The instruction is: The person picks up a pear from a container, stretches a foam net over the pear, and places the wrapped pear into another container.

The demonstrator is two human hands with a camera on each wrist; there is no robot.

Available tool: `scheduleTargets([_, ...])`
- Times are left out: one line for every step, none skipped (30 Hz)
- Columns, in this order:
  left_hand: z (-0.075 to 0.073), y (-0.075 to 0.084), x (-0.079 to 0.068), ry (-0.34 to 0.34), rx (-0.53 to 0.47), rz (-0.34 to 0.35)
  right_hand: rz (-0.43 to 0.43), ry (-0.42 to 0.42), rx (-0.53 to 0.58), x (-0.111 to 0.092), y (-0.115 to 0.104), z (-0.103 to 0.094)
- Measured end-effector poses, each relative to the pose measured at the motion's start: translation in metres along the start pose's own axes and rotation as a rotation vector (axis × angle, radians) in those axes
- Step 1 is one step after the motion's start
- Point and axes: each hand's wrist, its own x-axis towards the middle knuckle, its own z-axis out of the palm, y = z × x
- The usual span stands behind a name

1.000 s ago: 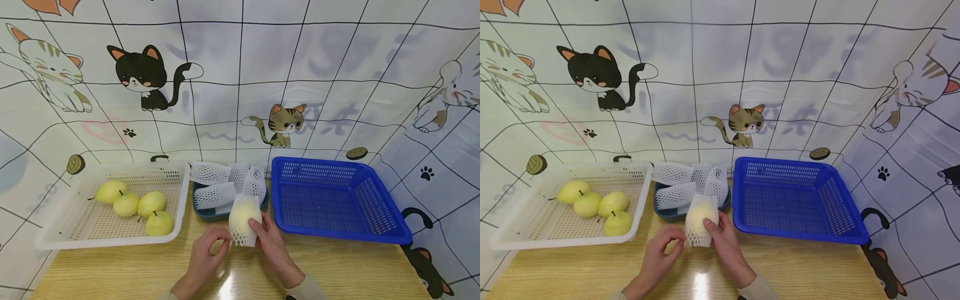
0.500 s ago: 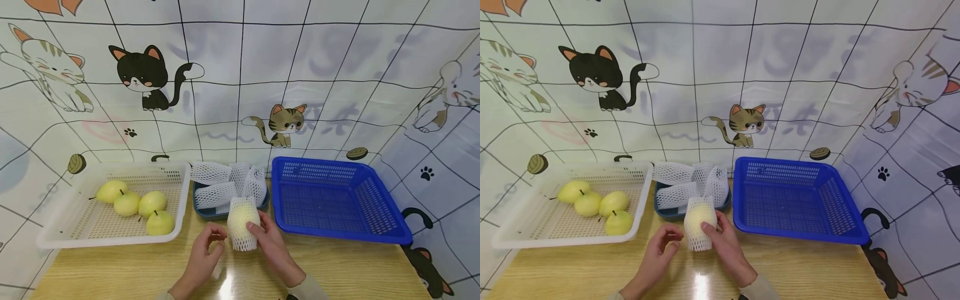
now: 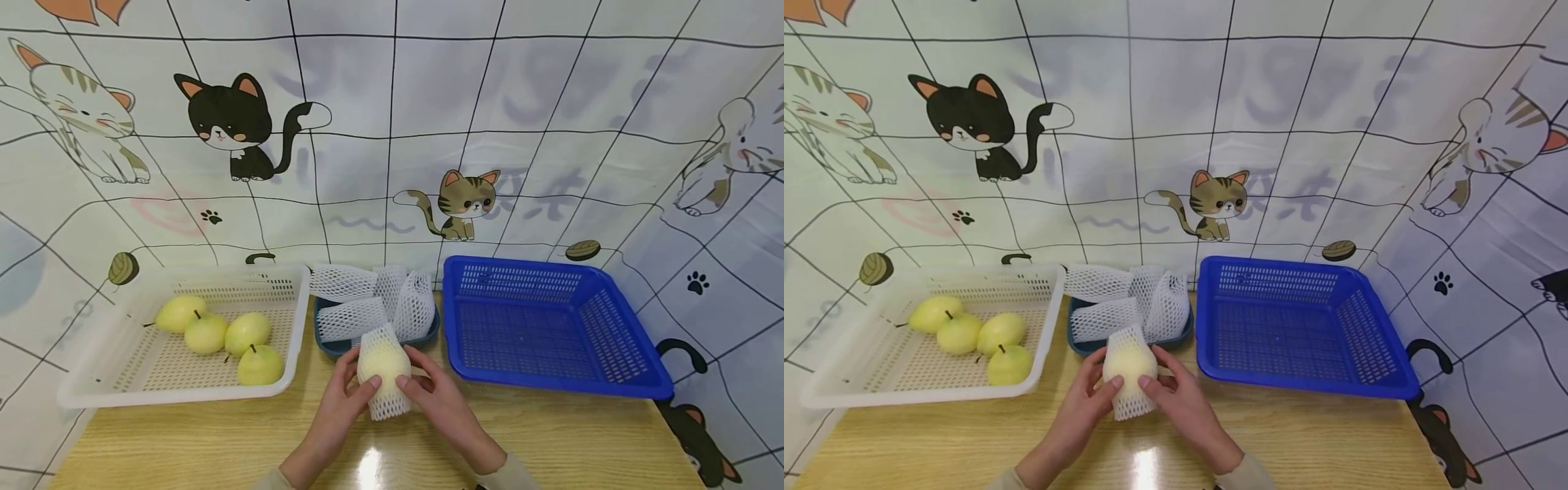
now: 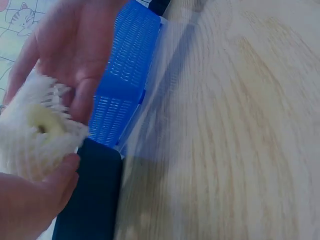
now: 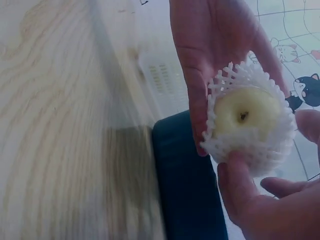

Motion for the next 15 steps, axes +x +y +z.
scheduleTargets([0.0,-0.001,0.0,0.009,-0.007,0.002,-0.006,0.004,0.002,-0.001,-0.001,0.0])
scheduleTargets([0.0,-0.002,0.001,0.016,-0.017,0.005,-0.009,0.01,0.009,-0.001,-0.002,-0.001])
scheduleTargets([0.0,-0.002,0.001,0.023,-0.028,0.008,-0.012,0.017,0.02,-0.002,-0.002,-0.001])
scheduleTargets([0.0,-0.003,0.001,0.031,-0.04,0.01,-0.018,0.02,0.026,-0.003,-0.003,0.0])
scheduleTargets([0.001,-0.003,0.001,0.04,-0.05,0.009,-0.018,0.027,0.032,-0.004,-0.003,0.0])
scheduleTargets([0.001,-0.003,0.002,0.047,-0.058,0.01,-0.021,0.031,0.036,-0.004,-0.004,0.0])
scheduleTargets([0.002,-0.003,0.002,0.054,-0.066,0.013,-0.027,0.036,0.036,-0.005,-0.004,0.0])
scheduleTargets([0.003,-0.004,0.003,0.064,-0.074,0.014,-0.031,0.041,0.032,-0.005,-0.004,0.001])
scheduleTargets([0.004,-0.004,0.003,0.076,-0.079,0.015,-0.04,0.044,0.025,-0.006,-0.004,0.001])
scheduleTargets([0.005,-0.004,0.004,0.091,-0.084,0.015,-0.049,0.049,0.017,-0.006,-0.004,0.001])
scheduleTargets([0.007,-0.004,0.004,0.108,-0.087,0.016,-0.052,0.056,0.013,-0.007,-0.004,0.001])
scheduleTargets([0.008,-0.004,0.005,0.125,-0.092,0.02,-0.059,0.065,0.006,-0.008,-0.004,0.001])
scheduleTargets([0.01,-0.004,0.005,0.14,-0.098,0.025,-0.061,0.079,-0.003,-0.008,-0.004,0.002])
scheduleTargets([0.011,-0.004,0.005,0.157,-0.108,0.029,-0.066,0.096,-0.012,-0.009,-0.004,0.002])
scheduleTargets([0.012,-0.004,0.005,0.169,-0.116,0.036,-0.071,0.113,-0.019,-0.009,-0.004,0.002])
